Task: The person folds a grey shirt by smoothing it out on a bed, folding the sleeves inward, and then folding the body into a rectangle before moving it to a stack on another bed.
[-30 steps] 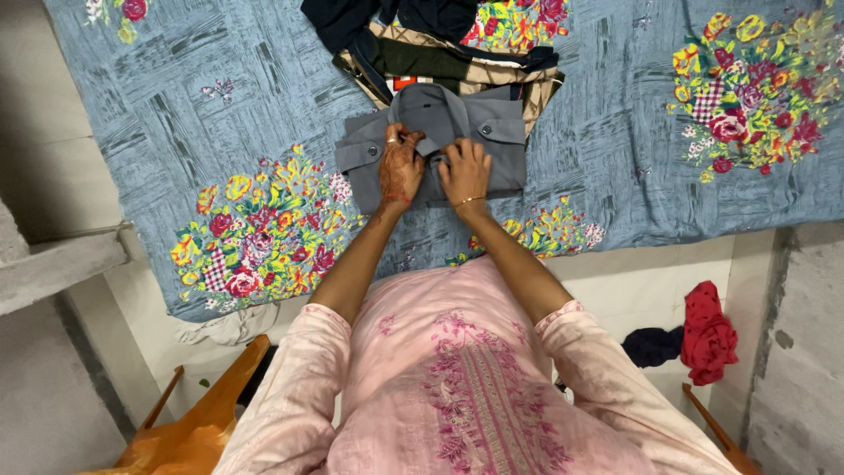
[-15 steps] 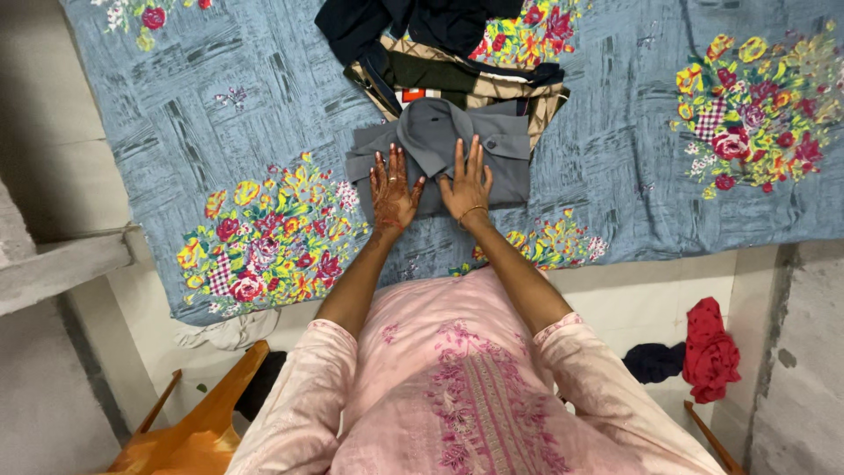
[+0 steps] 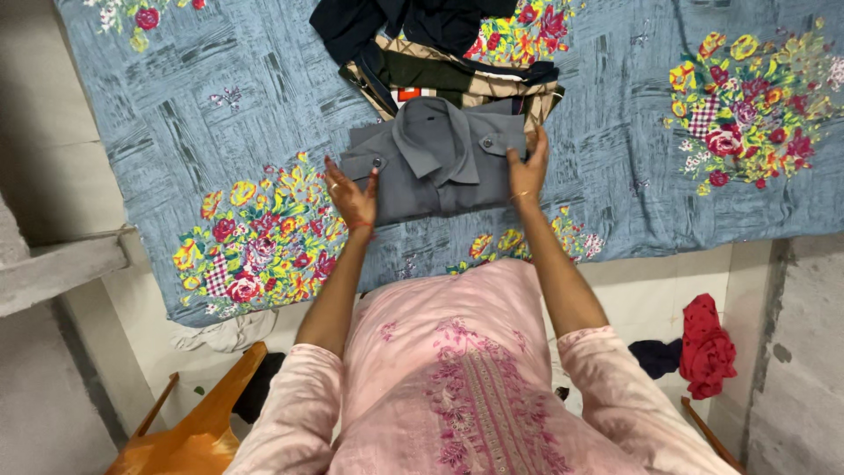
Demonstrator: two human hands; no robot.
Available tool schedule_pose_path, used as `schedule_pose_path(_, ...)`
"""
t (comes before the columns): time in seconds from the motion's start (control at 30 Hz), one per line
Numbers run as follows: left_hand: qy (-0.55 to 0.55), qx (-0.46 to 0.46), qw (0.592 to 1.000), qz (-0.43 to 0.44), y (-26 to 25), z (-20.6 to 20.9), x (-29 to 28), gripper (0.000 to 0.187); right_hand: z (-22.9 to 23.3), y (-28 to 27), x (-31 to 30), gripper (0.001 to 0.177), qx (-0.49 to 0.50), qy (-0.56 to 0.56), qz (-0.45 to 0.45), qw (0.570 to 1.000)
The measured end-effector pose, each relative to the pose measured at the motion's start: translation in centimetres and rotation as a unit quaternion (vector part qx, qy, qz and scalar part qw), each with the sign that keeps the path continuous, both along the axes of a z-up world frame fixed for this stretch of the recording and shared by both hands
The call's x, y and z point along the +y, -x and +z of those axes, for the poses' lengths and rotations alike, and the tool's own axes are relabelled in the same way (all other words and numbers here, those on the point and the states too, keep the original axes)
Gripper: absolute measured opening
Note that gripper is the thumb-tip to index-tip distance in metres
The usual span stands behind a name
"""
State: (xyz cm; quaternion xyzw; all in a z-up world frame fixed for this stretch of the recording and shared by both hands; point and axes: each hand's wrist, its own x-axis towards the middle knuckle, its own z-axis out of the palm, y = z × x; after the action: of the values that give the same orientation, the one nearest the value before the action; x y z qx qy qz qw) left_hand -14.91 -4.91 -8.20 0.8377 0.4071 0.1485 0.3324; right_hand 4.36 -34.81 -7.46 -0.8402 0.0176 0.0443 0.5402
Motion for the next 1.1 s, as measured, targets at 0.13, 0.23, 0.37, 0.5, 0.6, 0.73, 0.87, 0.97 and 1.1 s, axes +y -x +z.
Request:
schedule_pose_path(0.13,0.061,0.021,0.998,-0.011,0.4,-1.8,2.5,0.074,-0.6,-2.5,-0.3,0.058,0.1,-0.075,0.077,0.989)
schedule_pose_path(0.23,0.278,-0.06,0.956,0.073,1.4,-2.2,1.8,0.059,-0.5,-2.5,-0.6,0.061,0.06,0.106,0.046,0.991)
schedule_pose_path(0.37,0.334,-0.089,0.937,0.048,2.2,-2.3,1.6,0.053,0.2,-1.5,-0.3,0.062,0.132,0.007,0.064,0.989)
schedule_pose_path(0.5,0.444,-0.123,0.888,-0.004,2.9,-2.3,2.3,0.05,1.9,-0.9,-1.1,0.062,0.244,-0.059,0.132,0.959)
schedule_pose_path(0.6,0.422,-0.079,0.903,-0.036,3.2,-1.9,2.6,0.045,3.0,-1.5,-1.4,0.059,0.268,-0.042,0.15,0.951)
schedule_pose_path(0.73,0.42,-0.129,0.896,-0.07,2.9,-1.5,2.2,0.042,3.9,-2.2,-2.1,0.054,0.318,-0.086,0.157,0.931)
schedule_pose_path(0.87,0.39,-0.082,0.914,-0.074,3.0,-0.8,2.1,0.052,2.5,-2.6,-2.8,0.043,0.356,-0.104,0.151,0.916)
schedule_pose_path(0.97,0.392,-0.112,0.908,-0.098,3.1,-0.7,2.3,0.062,1.8,-3.0,-3.4,0.038,0.37,-0.18,0.164,0.896)
schedule_pose_path(1.1,0.407,-0.133,0.899,-0.088,2.9,-1.1,3.4,0.062,0.9,-4.6,-4.3,0.032,0.353,-0.239,0.216,0.878)
